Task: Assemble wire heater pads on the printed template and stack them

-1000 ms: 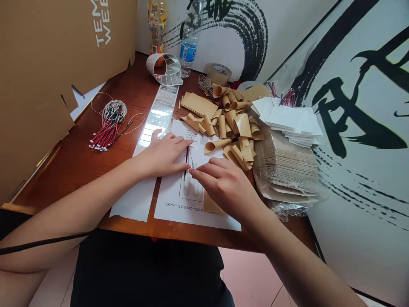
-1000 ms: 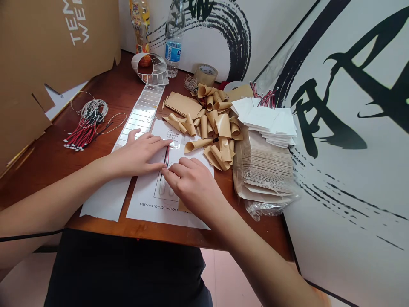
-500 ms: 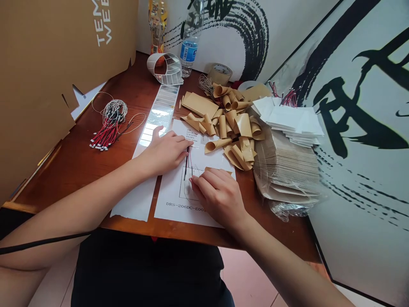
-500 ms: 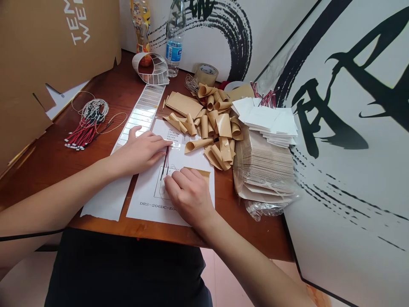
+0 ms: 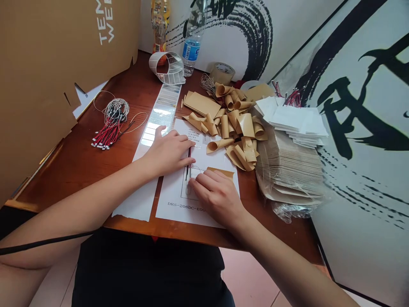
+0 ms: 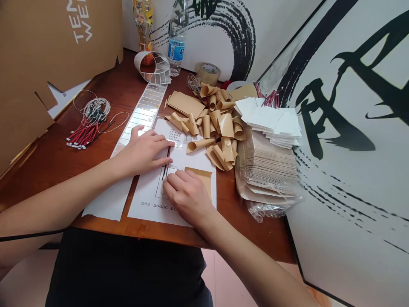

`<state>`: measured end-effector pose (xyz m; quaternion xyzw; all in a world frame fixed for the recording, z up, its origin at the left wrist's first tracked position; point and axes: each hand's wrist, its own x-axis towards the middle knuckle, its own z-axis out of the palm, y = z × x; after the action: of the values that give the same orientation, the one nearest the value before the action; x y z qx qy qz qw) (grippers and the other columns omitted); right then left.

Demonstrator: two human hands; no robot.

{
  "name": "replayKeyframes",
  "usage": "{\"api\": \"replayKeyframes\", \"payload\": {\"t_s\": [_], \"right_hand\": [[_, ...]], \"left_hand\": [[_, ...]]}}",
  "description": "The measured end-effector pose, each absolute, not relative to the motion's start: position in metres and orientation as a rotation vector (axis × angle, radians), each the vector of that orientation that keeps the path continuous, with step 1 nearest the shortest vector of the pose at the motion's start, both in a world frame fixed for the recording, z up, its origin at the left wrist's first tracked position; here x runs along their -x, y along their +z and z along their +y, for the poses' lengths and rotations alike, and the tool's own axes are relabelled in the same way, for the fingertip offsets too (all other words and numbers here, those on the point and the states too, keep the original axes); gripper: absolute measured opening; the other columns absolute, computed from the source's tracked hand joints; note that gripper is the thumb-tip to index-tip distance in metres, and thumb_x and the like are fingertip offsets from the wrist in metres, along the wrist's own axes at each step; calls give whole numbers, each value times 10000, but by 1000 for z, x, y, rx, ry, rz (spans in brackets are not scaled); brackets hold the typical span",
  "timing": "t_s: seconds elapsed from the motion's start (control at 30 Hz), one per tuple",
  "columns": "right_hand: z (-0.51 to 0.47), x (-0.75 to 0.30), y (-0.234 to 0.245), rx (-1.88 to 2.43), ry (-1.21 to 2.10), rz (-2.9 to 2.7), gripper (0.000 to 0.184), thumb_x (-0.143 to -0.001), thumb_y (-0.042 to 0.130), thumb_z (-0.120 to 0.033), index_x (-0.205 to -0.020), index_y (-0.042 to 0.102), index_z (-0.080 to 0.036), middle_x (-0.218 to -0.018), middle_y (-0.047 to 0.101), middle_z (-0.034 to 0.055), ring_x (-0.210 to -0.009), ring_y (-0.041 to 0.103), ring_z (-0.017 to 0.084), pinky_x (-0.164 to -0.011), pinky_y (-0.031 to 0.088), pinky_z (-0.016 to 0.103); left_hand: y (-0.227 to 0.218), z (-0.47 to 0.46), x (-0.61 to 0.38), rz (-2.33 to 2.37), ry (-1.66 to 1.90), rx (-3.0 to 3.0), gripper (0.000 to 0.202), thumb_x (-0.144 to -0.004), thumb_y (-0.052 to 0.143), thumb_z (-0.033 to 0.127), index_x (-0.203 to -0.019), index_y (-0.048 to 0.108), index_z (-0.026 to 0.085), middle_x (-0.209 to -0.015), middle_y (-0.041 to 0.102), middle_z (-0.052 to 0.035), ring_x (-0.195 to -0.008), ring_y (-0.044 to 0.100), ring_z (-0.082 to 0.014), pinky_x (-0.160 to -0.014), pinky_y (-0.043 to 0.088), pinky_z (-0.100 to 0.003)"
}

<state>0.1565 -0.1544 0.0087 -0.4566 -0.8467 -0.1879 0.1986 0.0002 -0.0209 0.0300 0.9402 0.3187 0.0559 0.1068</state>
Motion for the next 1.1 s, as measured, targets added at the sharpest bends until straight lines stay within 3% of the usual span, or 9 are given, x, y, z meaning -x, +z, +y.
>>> {"api": "replayKeyframes", "payload": {"t_s": [0.37,0.8,1.1], "right_hand": [[-155,-157,9,1275,-520,-2439,331,-994,547,-36,-707,620,-185,-678,533,15,-680,384,174,-624,298,318],[-155,-161,7,1313,-458,-2448,337,-1012,517,-42,-729,633,-185,-685,541,12,-675,386,170,-627,308,311],[-156,-161,5,1313,-423,-2432,323,-1004,521,-35,-738,637,-177,-691,542,16,-664,389,167,-618,315,306]], "left_hand": [[28,-21,-1,938,180,-2770,466,-995,635,495,-1363,677,214,-1297,732,-87,-1274,576,-327,-1208,158,-589],[26,-21,-2,952,191,-2781,473,-965,658,529,-1341,692,242,-1287,739,-74,-1268,582,-316,-1212,166,-534],[32,-19,2,896,124,-2739,554,-950,640,517,-1426,632,234,-1329,709,-98,-1308,545,-334,-1216,146,-546]]}}
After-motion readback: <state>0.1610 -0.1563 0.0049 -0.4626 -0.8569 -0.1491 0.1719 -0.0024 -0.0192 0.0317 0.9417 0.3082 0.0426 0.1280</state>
